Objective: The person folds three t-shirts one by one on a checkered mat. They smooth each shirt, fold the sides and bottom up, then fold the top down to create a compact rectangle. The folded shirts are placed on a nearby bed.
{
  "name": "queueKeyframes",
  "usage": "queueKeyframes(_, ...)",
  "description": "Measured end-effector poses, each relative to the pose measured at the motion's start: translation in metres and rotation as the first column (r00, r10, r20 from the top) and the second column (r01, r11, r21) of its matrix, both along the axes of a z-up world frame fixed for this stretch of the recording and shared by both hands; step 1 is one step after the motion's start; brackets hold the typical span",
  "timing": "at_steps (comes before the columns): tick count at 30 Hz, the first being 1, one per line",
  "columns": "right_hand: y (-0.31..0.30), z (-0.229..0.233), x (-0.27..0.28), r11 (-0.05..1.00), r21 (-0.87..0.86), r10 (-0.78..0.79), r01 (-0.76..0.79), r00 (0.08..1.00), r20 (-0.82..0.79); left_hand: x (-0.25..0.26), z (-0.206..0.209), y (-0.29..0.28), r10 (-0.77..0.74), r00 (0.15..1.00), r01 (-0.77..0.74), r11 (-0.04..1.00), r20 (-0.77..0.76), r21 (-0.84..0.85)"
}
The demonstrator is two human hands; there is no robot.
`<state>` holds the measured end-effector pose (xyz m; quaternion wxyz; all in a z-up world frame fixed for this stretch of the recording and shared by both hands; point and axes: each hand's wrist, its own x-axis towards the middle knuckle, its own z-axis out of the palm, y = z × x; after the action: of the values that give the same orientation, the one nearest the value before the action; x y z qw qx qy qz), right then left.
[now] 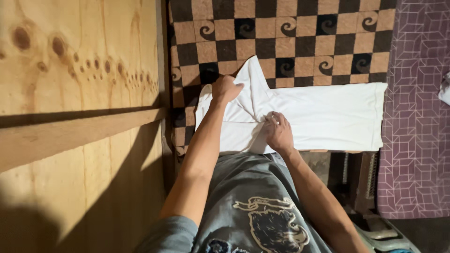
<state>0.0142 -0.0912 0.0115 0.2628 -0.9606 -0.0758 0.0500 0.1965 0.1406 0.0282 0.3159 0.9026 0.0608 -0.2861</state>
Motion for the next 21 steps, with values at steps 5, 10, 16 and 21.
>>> queueKeyframes(5, 0.003, 0.004, -0.004, 0.999, -0.048, -0.025, 0.025, 1.0, -0.003, -0.059, 0.009, 0.022, 0.269, 0.873, -0.005, 0.839, 0.406, -0.545)
queueKeyframes(10, 0.005, 0.005, -0.007, 0.999, -0.018, -0.03, 0.03, 0.999, 0.03, -0.167, 0.019, 0.079, -0.01, 0.696, 0.156, 0.978, 0.718, -0.138)
queueKeyframes(16, 0.012, 0.003, -0.016, 0.998, -0.034, -0.049, 0.053, 0.992, 0.118, -0.211, -0.008, 0.11, -0.06, 0.693, 0.014, 0.997, 0.718, 0.07)
queueKeyframes(21, 0.014, 0.009, -0.017, 0.998, 0.027, -0.06, 0.056, 0.985, 0.164, -0.161, -0.037, 0.088, 0.387, 0.759, -0.384, 0.915, 0.523, -0.119)
